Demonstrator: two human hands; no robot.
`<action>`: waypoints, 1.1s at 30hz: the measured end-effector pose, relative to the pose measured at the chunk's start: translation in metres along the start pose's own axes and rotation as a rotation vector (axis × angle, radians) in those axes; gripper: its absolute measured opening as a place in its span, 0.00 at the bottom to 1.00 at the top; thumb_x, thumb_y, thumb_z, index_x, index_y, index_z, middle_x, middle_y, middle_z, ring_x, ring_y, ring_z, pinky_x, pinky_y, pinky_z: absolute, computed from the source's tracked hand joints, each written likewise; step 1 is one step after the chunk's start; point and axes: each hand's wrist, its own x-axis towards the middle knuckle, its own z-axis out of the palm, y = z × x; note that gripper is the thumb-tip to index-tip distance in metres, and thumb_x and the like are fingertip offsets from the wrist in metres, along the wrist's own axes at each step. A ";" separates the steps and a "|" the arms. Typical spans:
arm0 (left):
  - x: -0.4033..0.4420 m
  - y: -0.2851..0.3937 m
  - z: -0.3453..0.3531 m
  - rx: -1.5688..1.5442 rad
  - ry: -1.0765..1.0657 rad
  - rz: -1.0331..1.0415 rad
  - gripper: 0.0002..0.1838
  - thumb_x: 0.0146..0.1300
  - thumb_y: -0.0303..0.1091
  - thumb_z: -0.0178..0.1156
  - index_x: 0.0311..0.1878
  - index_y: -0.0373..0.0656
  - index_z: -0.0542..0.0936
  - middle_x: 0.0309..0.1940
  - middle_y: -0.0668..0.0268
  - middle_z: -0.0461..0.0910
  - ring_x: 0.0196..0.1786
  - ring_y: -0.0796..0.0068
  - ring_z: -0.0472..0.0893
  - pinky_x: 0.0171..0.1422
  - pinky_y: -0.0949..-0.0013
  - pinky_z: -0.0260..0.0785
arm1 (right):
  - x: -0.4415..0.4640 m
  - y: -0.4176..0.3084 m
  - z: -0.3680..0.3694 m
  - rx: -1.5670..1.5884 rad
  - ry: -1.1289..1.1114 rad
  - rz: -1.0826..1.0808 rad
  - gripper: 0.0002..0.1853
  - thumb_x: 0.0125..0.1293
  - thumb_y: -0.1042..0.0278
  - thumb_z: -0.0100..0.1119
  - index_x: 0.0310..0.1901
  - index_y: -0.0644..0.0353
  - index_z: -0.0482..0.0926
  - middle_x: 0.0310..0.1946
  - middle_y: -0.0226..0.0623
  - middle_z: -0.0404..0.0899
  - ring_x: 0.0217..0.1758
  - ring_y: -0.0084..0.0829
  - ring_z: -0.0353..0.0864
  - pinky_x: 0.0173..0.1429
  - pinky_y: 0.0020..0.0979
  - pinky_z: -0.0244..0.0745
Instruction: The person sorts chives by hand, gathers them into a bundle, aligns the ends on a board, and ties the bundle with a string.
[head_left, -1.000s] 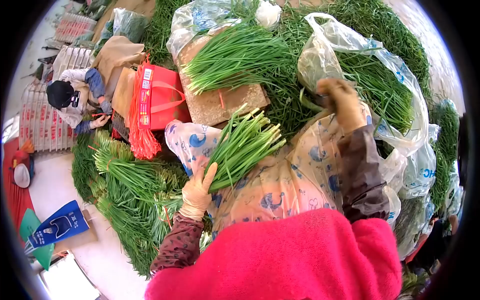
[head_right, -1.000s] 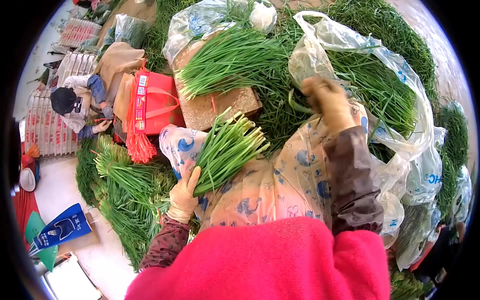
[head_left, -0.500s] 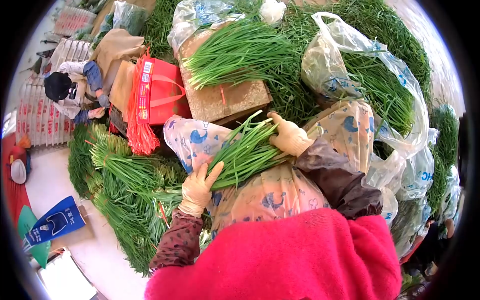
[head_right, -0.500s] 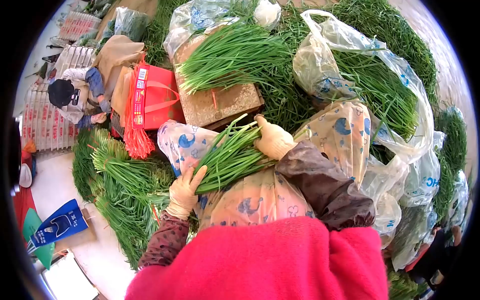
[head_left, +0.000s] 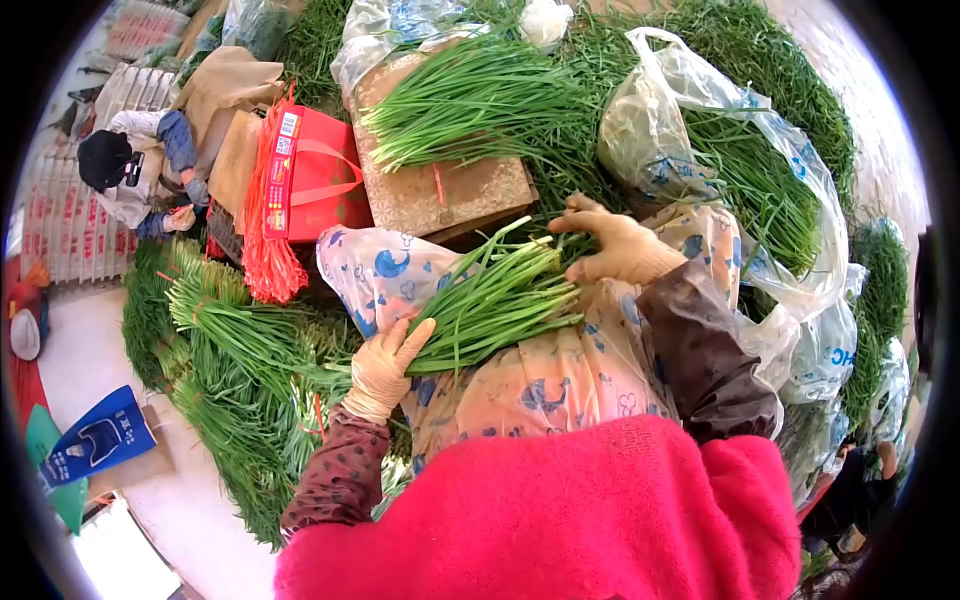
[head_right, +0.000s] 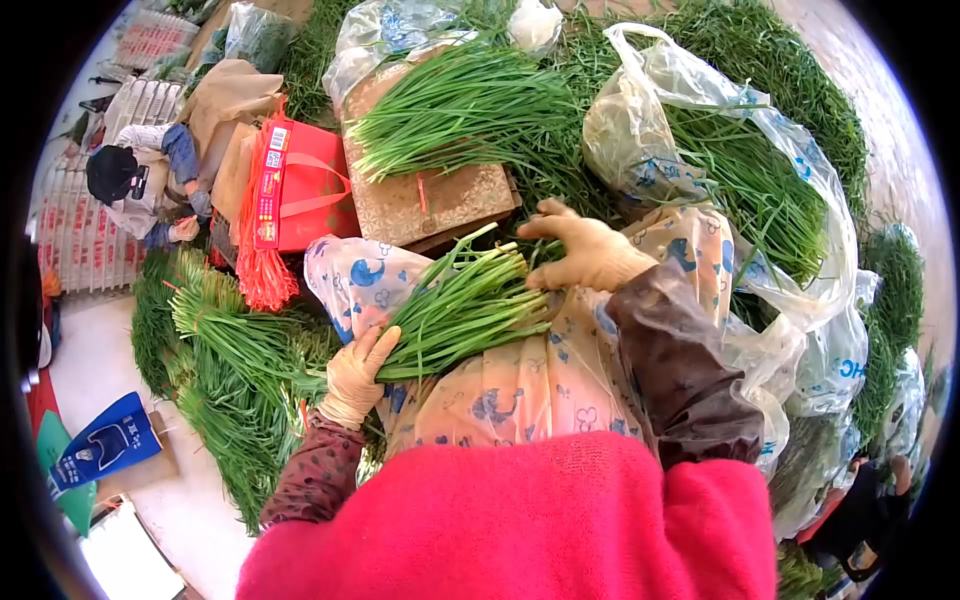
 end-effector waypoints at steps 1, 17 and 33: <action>0.000 0.000 0.000 0.001 0.002 -0.003 0.45 0.44 0.20 0.58 0.69 0.64 0.68 0.51 0.60 0.77 0.37 0.56 0.79 0.39 0.59 0.75 | 0.005 -0.011 0.003 -0.021 -0.076 0.013 0.40 0.47 0.51 0.74 0.64 0.51 0.73 0.76 0.50 0.47 0.73 0.48 0.62 0.73 0.37 0.61; 0.012 0.002 -0.009 0.048 -0.132 0.053 0.43 0.43 0.21 0.60 0.68 0.62 0.69 0.53 0.62 0.77 0.37 0.58 0.78 0.39 0.61 0.75 | 0.027 -0.070 0.032 -0.624 -0.128 -0.031 0.39 0.54 0.35 0.63 0.60 0.56 0.75 0.58 0.48 0.74 0.64 0.44 0.70 0.60 0.51 0.64; 0.022 -0.010 -0.013 -0.216 -0.146 0.047 0.47 0.36 0.23 0.66 0.67 0.61 0.71 0.54 0.63 0.79 0.42 0.57 0.81 0.43 0.61 0.76 | 0.046 0.005 0.086 0.702 0.414 0.028 0.13 0.75 0.65 0.49 0.52 0.66 0.75 0.30 0.30 0.80 0.27 0.23 0.74 0.35 0.24 0.72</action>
